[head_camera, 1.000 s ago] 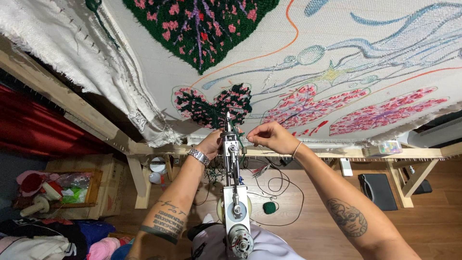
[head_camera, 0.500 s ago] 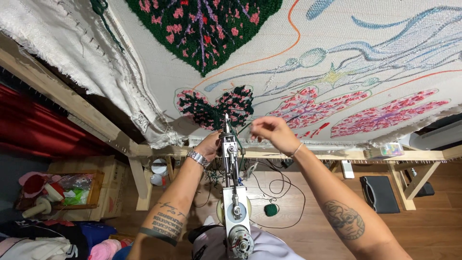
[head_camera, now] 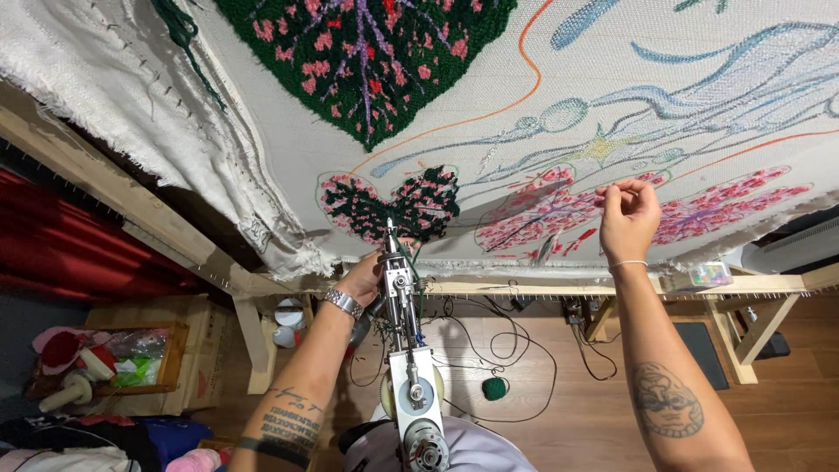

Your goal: Creating a rug by using a tufting gun to punch yarn into a stretched canvas frame.

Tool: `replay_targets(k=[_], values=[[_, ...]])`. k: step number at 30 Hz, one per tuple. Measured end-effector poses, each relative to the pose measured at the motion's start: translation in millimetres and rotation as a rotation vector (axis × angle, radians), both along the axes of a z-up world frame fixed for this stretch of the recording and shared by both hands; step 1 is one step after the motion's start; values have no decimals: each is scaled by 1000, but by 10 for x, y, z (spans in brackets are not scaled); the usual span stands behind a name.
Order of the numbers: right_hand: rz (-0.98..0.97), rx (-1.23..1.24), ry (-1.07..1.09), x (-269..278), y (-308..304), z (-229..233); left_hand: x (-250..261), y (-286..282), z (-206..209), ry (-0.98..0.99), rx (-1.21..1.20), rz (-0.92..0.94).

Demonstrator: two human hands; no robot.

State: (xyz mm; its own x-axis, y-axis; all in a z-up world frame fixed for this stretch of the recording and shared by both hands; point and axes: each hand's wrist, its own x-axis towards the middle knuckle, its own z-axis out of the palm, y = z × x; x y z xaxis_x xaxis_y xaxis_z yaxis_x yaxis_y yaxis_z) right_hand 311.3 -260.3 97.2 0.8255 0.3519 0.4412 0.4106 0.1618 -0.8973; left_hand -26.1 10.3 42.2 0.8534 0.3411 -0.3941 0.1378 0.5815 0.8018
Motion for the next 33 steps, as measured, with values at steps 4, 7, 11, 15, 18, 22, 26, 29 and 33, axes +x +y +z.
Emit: replay_targets(k=[4, 7, 11, 15, 18, 22, 26, 29, 33], values=[[-145, -105, -158, -12, 110, 55, -52, 87, -183, -170, -21, -125], [-235, -195, -227, 124, 151, -34, -89, 53, -56, -174, 101, -155], [-263, -249, -250, 248, 181, -216, -131, 43, -191, -132, 40, -41], [-241, -200, -212, -73, 346, -354, -182, 59, -299, -322, -37, -54], [228, -346, 1, -939, 633, -236, -135, 155, -661, -438, 7, -52], [864, -472, 135, -1967, 867, 167, -173, 25, -200, -298, 76, 0], [1216, -506, 356, -2340, 880, 317, -167, 79, -310, -282, -49, 35], [1242, -576, 445, -2214, 724, 307, -161, 217, -610, -332, -17, 17], [1092, -602, 464, -1777, 366, 143, -310, 254, -476, -294, 137, -6]])
